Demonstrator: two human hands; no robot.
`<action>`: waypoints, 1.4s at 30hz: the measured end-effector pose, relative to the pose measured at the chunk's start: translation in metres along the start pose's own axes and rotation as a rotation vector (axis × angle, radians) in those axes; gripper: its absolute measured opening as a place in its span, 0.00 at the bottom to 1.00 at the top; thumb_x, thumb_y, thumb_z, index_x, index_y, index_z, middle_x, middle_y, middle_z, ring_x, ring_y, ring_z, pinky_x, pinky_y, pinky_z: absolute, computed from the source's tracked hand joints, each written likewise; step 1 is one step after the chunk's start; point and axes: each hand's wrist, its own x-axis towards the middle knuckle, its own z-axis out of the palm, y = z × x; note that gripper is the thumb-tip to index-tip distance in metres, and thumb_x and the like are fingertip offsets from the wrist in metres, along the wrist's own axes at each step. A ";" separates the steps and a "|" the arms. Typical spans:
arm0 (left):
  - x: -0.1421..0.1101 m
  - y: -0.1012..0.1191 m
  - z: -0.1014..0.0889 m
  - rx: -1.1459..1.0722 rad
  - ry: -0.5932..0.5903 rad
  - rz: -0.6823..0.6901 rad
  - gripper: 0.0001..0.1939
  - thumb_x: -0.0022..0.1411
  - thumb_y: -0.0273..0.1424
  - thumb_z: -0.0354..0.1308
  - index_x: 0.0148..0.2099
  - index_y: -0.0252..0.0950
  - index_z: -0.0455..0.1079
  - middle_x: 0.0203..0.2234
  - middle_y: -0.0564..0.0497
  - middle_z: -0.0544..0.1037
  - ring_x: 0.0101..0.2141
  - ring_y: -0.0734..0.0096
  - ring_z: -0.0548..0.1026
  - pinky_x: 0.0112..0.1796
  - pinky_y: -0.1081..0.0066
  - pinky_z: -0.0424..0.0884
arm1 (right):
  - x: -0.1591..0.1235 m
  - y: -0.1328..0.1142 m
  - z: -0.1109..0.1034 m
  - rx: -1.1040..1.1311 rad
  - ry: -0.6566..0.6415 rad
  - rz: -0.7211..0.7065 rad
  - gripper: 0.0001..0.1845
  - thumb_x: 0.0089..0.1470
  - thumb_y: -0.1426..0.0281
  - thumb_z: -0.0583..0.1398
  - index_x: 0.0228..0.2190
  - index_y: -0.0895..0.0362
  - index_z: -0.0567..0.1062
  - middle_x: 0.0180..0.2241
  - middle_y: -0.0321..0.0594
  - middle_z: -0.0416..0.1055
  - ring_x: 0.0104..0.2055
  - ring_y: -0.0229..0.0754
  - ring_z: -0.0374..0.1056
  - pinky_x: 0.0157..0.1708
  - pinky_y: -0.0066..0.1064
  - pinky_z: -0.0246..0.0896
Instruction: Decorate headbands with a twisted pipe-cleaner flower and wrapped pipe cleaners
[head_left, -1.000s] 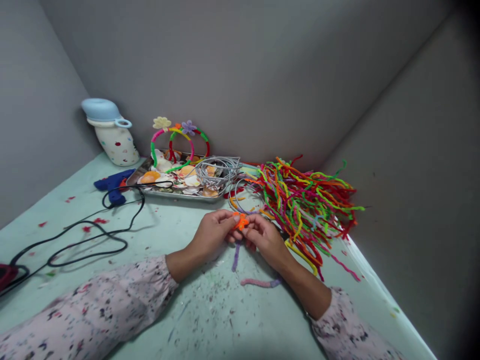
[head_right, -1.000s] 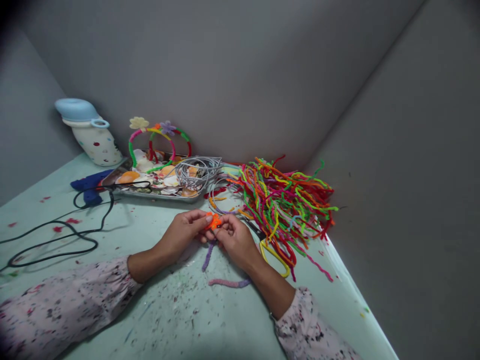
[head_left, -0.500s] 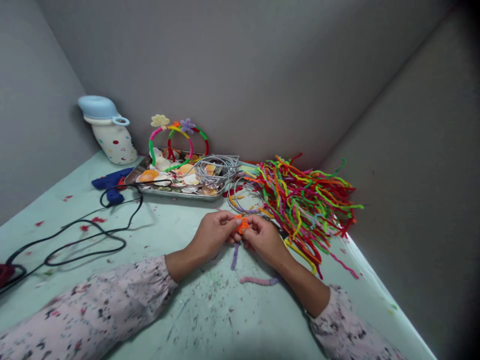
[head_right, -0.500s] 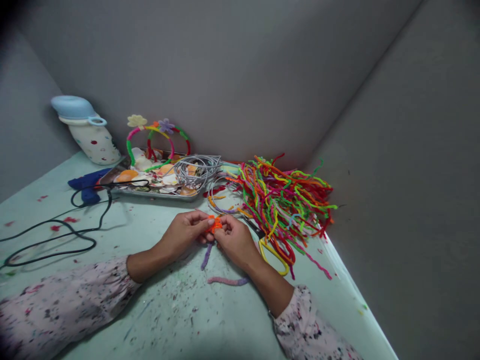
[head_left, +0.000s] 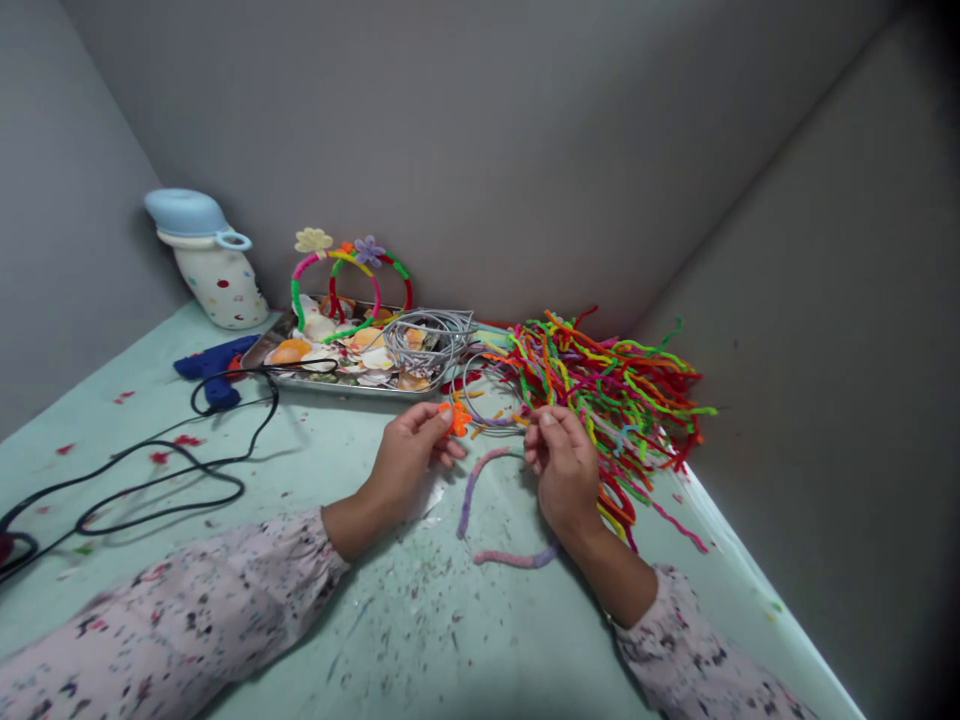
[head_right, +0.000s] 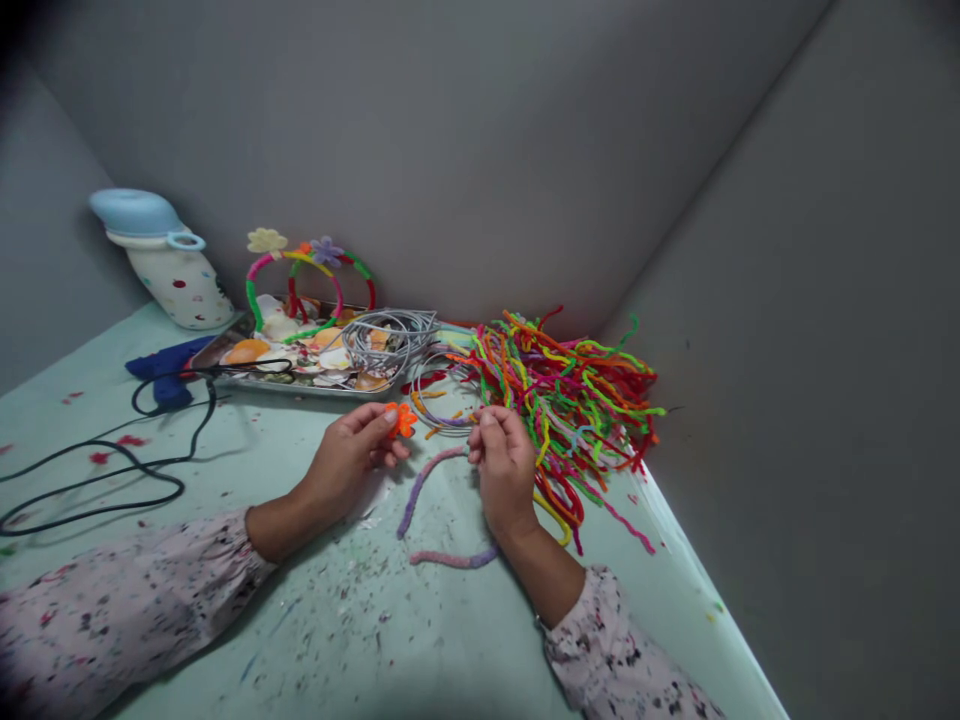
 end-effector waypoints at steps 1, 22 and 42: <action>0.000 0.000 0.000 0.000 -0.003 -0.003 0.11 0.55 0.36 0.60 0.35 0.34 0.65 0.17 0.55 0.73 0.18 0.79 0.70 0.20 0.80 0.62 | 0.001 -0.001 0.000 -0.059 -0.016 -0.010 0.10 0.57 0.61 0.53 0.32 0.54 0.67 0.23 0.31 0.62 0.21 0.33 0.56 0.19 0.25 0.51; -0.001 -0.001 0.002 0.056 -0.042 0.024 0.15 0.47 0.24 0.57 0.41 0.32 0.65 0.19 0.54 0.75 0.20 0.76 0.70 0.24 0.76 0.64 | 0.008 -0.005 -0.003 -0.725 -0.410 -0.224 0.11 0.55 0.70 0.55 0.24 0.56 0.74 0.26 0.37 0.67 0.31 0.40 0.63 0.33 0.32 0.56; -0.002 -0.010 -0.001 0.352 -0.323 0.119 0.07 0.56 0.30 0.55 0.35 0.32 0.70 0.20 0.53 0.72 0.21 0.76 0.68 0.24 0.76 0.62 | -0.003 0.002 0.003 -0.437 -0.349 -0.159 0.08 0.55 0.66 0.57 0.36 0.56 0.72 0.30 0.39 0.70 0.30 0.39 0.66 0.30 0.29 0.62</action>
